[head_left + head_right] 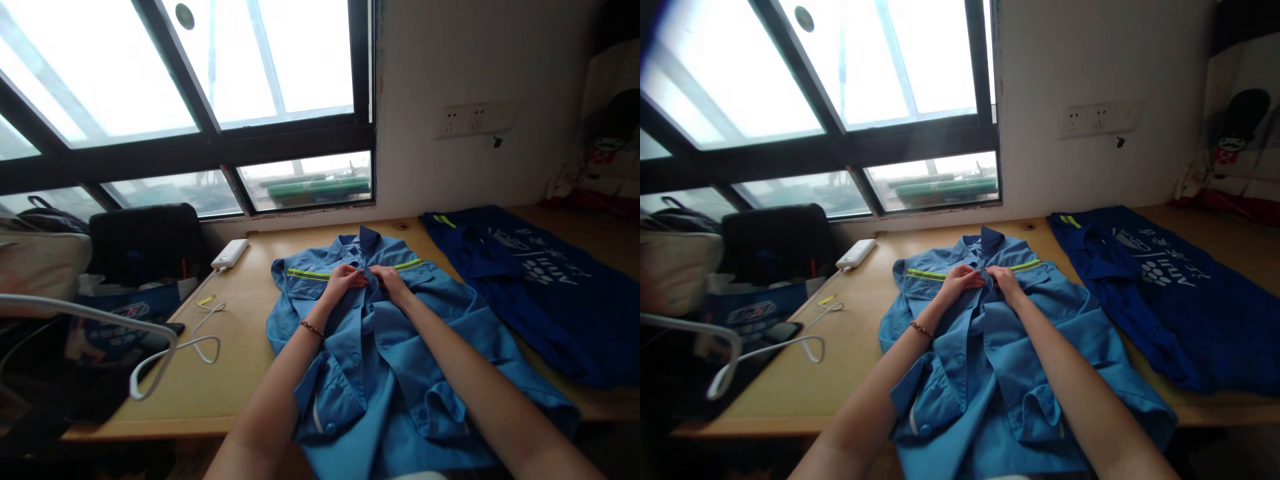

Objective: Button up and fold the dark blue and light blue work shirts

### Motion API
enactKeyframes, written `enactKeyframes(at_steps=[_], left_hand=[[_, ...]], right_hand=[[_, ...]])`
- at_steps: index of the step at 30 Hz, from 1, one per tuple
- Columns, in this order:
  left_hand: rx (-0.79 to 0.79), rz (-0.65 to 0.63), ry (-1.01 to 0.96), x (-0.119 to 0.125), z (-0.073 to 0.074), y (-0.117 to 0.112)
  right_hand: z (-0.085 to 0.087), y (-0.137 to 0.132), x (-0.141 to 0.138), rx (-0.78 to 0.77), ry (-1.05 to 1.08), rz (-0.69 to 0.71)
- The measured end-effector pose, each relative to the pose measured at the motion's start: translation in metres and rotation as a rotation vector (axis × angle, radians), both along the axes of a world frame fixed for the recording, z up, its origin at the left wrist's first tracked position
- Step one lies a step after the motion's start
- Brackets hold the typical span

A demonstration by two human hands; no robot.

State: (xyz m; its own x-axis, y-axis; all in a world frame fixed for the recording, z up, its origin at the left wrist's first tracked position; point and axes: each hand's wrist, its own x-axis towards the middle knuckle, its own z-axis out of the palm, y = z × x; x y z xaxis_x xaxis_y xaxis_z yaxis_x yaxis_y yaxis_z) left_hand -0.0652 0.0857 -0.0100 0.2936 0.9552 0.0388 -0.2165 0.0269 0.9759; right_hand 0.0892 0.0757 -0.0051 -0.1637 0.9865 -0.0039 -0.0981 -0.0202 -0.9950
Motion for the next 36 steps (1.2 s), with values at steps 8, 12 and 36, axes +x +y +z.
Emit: enactKeyframes(at_steps=[8, 12, 36], left_hand=[[0.050, 0.040, 0.071, -0.002, 0.000, -0.002], [0.076, 0.055, 0.070, -0.001, -0.001, -0.004], [-0.037, 0.349, -0.002, 0.014, -0.010, -0.002]], right_hand=[[-0.001, -0.001, -0.002, 0.010, -0.010, -0.001], [-0.001, -0.003, -0.002, 0.020, 0.000, 0.009], [-0.013, -0.006, -0.014, 0.479, -0.601, -0.230]])
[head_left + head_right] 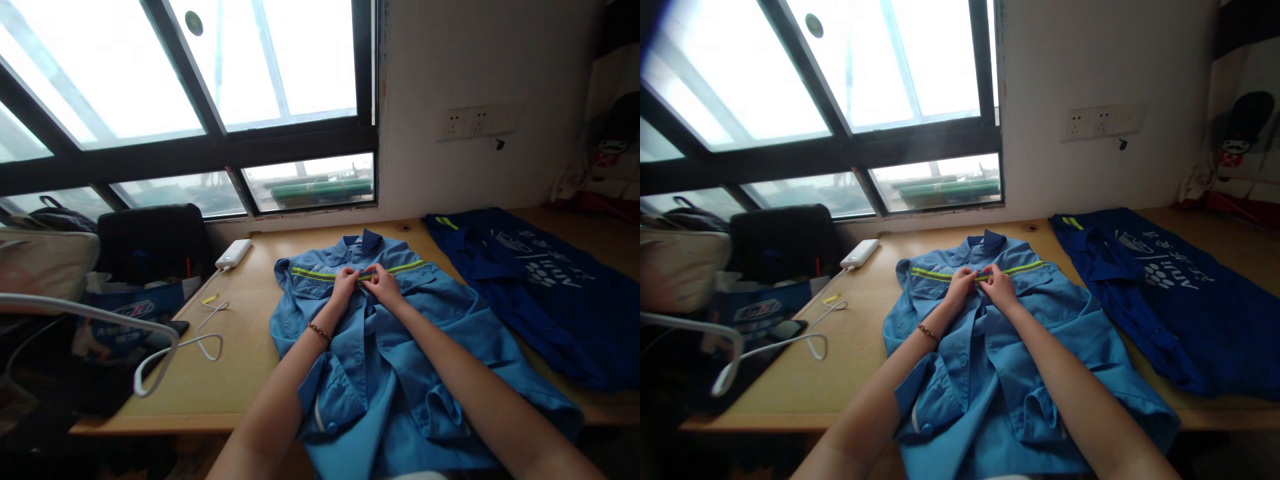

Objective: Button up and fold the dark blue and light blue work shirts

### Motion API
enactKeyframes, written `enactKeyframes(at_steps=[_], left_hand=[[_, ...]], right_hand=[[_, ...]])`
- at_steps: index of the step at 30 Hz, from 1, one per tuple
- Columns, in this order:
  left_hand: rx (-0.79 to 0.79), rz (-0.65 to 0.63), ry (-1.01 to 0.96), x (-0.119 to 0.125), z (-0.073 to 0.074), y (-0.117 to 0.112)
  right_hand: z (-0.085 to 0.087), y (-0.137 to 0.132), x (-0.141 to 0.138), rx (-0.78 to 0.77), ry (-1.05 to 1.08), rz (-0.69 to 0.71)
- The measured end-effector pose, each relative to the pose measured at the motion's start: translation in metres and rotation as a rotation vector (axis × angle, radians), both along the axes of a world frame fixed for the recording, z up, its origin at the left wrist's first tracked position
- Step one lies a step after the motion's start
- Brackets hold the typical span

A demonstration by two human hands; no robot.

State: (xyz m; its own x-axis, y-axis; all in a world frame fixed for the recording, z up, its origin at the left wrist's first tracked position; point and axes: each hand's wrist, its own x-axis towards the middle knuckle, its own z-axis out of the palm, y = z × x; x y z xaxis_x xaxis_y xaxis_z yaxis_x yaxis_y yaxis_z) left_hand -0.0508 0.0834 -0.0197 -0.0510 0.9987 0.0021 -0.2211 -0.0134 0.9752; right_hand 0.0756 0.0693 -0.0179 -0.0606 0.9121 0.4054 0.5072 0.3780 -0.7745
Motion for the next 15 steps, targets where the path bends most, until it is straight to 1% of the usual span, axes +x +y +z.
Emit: enactKeyframes(at_steps=[2, 4, 8, 11, 15], left_hand=[[-0.078, 0.013, -0.100, -0.0014, -0.0008, 0.0017], [-0.133, -0.009, -0.164, -0.0023, 0.0001, 0.0026], [-0.185, -0.062, -0.260, -0.0026, 0.0042, 0.0030], [-0.207, -0.062, -0.300, -0.0030, 0.0072, 0.0029], [-0.217, -0.085, -0.293, -0.0050, 0.0091, 0.0023]], right_hand=[[-0.0006, -0.0001, -0.0006, -0.007, -0.005, 0.004], [-0.0007, -0.0002, -0.0009, -0.010, -0.019, 0.005], [0.0011, -0.0026, -0.0013, 0.017, -0.073, 0.007], [0.0022, -0.0048, -0.0017, 0.039, -0.134, 0.011], [0.0014, -0.0054, -0.0017, 0.048, -0.193, 0.020]])
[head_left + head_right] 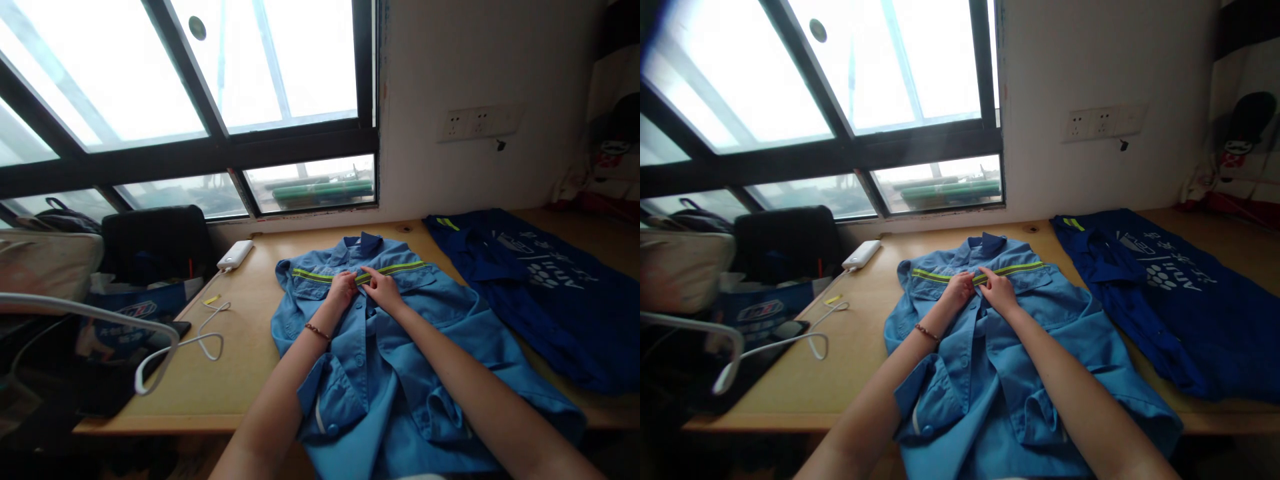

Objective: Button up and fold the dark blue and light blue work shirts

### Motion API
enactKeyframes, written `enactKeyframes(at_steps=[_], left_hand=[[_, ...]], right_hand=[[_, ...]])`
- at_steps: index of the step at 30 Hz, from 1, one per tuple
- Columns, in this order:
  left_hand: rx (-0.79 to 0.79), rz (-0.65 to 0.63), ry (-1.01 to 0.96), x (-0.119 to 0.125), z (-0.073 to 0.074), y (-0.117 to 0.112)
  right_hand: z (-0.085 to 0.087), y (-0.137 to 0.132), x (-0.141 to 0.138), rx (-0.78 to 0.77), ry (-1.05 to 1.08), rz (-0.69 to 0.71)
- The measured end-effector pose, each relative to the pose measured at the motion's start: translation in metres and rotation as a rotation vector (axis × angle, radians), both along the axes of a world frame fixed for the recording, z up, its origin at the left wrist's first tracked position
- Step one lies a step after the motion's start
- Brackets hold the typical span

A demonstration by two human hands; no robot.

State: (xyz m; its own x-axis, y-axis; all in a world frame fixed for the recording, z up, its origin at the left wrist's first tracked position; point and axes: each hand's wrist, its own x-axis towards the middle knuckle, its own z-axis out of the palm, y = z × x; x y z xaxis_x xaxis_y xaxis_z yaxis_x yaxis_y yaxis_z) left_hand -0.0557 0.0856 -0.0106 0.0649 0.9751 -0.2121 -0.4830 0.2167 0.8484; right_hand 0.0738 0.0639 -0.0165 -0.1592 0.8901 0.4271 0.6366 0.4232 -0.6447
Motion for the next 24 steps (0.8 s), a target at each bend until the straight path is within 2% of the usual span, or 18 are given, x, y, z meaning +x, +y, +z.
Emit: enactKeyframes(at_steps=[5, 8, 11, 15, 19, 24], left_hand=[[0.039, -0.017, 0.054, 0.000, -0.001, -0.004], [0.128, 0.019, 0.226, 0.005, -0.003, -0.007], [0.242, 0.041, 0.413, 0.009, -0.004, -0.008], [0.346, 0.063, 0.547, 0.011, -0.006, -0.006], [0.375, 0.114, 0.542, 0.011, -0.009, -0.005], [0.183, 0.149, 0.340, 0.013, -0.009, -0.008]], right_hand=[[-0.001, 0.001, 0.001, 0.011, -0.005, -0.017], [0.001, 0.002, 0.003, 0.045, 0.008, -0.061], [0.003, 0.000, 0.005, 0.159, -0.024, -0.118], [0.004, -0.001, 0.006, 0.243, -0.059, -0.124], [0.001, 0.006, 0.007, 0.184, -0.059, -0.082], [-0.002, 0.012, 0.010, 0.093, -0.071, -0.035]])
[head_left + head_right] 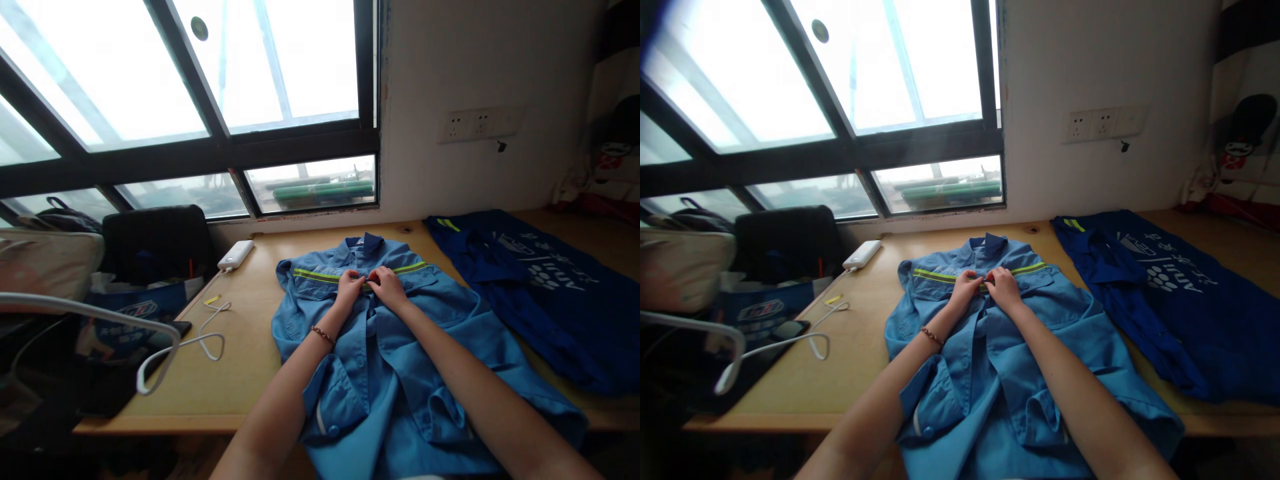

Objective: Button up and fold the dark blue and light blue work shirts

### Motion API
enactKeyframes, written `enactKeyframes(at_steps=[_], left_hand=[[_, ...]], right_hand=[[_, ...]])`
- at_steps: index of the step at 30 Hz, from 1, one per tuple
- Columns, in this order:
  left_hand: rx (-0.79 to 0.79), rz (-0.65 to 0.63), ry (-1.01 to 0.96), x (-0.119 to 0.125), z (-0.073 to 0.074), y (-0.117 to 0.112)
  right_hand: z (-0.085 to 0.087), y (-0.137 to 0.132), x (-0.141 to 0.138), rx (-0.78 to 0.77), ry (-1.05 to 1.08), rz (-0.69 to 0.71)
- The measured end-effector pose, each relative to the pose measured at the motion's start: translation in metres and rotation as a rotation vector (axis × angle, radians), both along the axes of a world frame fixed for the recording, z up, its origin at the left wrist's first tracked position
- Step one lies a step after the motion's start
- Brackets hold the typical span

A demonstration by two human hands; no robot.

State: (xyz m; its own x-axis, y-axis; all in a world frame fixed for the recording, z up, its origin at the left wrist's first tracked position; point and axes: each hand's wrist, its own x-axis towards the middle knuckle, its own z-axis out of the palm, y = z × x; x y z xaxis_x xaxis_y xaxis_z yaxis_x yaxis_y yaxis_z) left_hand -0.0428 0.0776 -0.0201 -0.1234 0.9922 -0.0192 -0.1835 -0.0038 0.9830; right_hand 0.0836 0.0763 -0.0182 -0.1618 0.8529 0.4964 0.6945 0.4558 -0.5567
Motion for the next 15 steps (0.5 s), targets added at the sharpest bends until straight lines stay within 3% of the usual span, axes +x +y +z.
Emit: enactKeyframes(at_steps=[7, 15], left_hand=[[-0.226, -0.054, -0.176, -0.0043, 0.0059, -0.0015], [-0.252, -0.142, -0.287, -0.0075, 0.0100, -0.0026]], right_hand=[[0.0026, -0.0060, -0.0023, 0.071, -0.019, 0.019], [0.0013, -0.0064, -0.0034, 0.085, 0.016, -0.006]])
